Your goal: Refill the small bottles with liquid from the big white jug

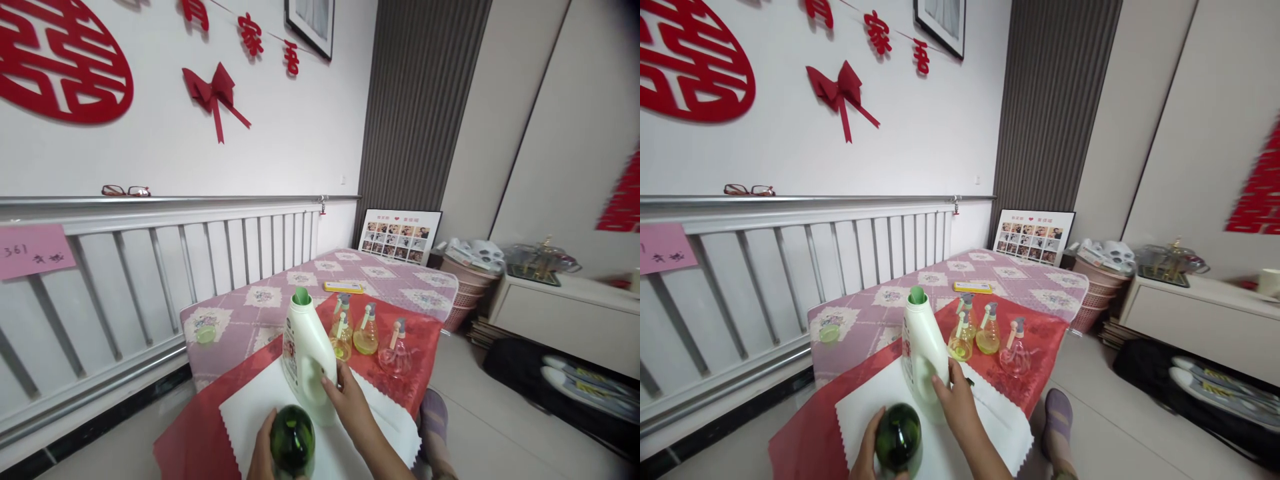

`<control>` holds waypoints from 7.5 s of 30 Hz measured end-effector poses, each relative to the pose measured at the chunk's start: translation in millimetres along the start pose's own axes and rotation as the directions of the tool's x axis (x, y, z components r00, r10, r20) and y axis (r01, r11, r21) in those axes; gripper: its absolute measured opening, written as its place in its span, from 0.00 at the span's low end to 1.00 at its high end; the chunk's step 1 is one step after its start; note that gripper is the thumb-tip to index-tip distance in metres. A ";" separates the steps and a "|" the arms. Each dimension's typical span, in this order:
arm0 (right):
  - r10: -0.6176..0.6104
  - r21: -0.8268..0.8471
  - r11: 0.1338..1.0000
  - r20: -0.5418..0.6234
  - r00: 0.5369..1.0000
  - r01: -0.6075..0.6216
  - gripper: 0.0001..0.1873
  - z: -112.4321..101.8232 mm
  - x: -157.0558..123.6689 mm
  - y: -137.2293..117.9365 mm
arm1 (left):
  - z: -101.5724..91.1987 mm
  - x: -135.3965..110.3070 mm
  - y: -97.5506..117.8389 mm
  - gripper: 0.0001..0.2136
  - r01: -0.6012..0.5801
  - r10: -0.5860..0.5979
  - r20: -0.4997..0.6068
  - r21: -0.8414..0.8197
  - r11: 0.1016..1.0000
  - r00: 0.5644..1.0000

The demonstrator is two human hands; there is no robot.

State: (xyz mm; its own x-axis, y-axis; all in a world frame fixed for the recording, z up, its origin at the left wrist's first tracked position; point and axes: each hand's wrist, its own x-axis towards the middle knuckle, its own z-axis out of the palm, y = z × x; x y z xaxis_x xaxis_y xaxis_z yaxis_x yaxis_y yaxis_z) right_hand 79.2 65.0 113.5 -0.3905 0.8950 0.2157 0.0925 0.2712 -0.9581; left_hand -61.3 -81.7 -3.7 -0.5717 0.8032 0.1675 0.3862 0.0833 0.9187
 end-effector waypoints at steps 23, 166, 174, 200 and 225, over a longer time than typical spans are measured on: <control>-0.110 -0.044 0.993 -0.037 0.993 0.108 0.23 6.4 12.5 -47.8 | 5.6 39.8 -4.1 0.45 -0.056 0.075 -0.127 0.148 0.987 0.989; 0.451 -0.855 0.214 0.516 0.729 0.472 0.22 -43.3 39.7 -254.8 | -13.5 33.0 22.4 0.43 0.019 -0.022 0.021 0.164 0.986 1.000; 0.450 -0.846 0.251 0.532 0.717 0.470 0.21 -39.9 36.4 -261.5 | -13.2 32.5 22.7 0.43 0.017 -0.019 0.008 0.160 0.987 1.000; 0.489 -0.878 0.225 0.477 0.730 0.423 0.21 -39.1 39.0 -260.7 | -11.8 30.6 20.0 0.43 0.012 -0.012 0.002 0.165 0.986 1.000; 0.511 -0.885 0.184 0.457 0.728 0.426 0.22 -37.3 41.4 -257.5 | -14.3 31.0 21.3 0.44 0.001 -0.001 0.002 0.134 0.991 1.000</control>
State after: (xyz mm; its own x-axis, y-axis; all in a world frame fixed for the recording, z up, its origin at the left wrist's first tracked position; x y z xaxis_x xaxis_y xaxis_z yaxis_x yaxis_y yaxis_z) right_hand 73.4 45.5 376.2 -0.6557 0.6283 -0.4187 0.6616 0.7453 0.0824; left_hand -81.1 -63.5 26.2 -0.5706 0.8043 0.1660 0.4791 0.1619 0.8627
